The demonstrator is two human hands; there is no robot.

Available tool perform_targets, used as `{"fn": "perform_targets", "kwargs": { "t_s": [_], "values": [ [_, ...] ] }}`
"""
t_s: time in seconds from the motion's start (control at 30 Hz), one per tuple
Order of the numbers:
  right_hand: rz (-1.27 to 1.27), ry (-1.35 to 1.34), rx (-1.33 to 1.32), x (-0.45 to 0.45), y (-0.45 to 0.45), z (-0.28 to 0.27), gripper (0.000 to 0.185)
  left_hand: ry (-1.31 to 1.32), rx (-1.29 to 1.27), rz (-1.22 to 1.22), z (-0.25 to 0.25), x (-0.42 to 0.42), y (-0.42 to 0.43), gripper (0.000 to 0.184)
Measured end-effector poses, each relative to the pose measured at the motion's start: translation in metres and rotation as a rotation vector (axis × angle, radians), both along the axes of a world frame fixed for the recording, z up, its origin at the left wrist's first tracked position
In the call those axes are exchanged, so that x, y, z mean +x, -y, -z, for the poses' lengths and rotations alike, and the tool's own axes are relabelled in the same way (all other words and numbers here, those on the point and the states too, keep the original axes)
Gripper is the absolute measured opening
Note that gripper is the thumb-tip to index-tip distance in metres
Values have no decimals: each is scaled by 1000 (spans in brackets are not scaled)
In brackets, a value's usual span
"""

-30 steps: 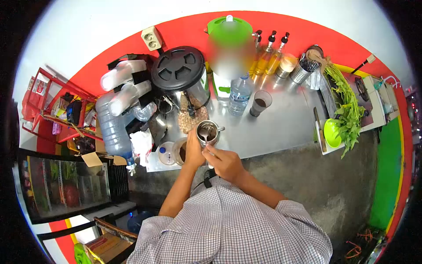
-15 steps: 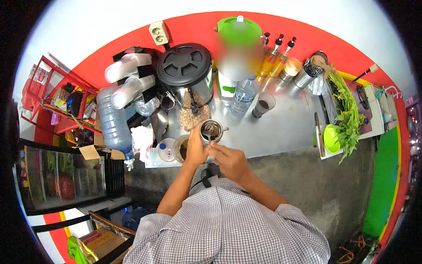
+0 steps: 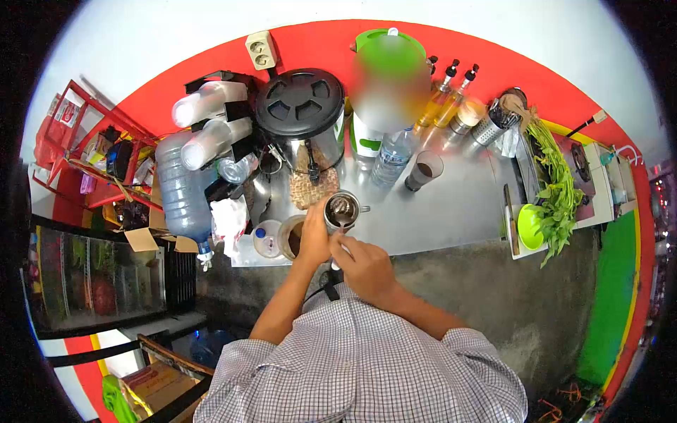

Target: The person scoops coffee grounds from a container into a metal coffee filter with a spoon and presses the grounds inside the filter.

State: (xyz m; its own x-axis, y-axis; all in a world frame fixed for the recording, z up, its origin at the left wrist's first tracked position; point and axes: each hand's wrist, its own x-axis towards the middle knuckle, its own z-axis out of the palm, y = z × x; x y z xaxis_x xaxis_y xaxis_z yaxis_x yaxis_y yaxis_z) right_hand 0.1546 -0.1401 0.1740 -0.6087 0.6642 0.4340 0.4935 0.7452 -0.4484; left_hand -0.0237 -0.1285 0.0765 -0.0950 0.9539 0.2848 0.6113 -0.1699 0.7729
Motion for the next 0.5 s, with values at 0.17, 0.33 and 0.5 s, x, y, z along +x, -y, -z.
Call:
{"fn": "perform_targets", "kwargs": {
  "t_s": [0.17, 0.33, 0.5],
  "values": [
    [-18, -263, -15, -4, -46, -13, 21, -22, 69, 0, 0, -1, -1, 90],
    [-183, -44, -115, 15, -92, -36, 25, -22, 81, 20, 4, 0, -4, 88],
    [-230, 77, -215, 15, -103, -42, 24, -18, 71, 18, 2, 1, -5, 86]
  ]
}}
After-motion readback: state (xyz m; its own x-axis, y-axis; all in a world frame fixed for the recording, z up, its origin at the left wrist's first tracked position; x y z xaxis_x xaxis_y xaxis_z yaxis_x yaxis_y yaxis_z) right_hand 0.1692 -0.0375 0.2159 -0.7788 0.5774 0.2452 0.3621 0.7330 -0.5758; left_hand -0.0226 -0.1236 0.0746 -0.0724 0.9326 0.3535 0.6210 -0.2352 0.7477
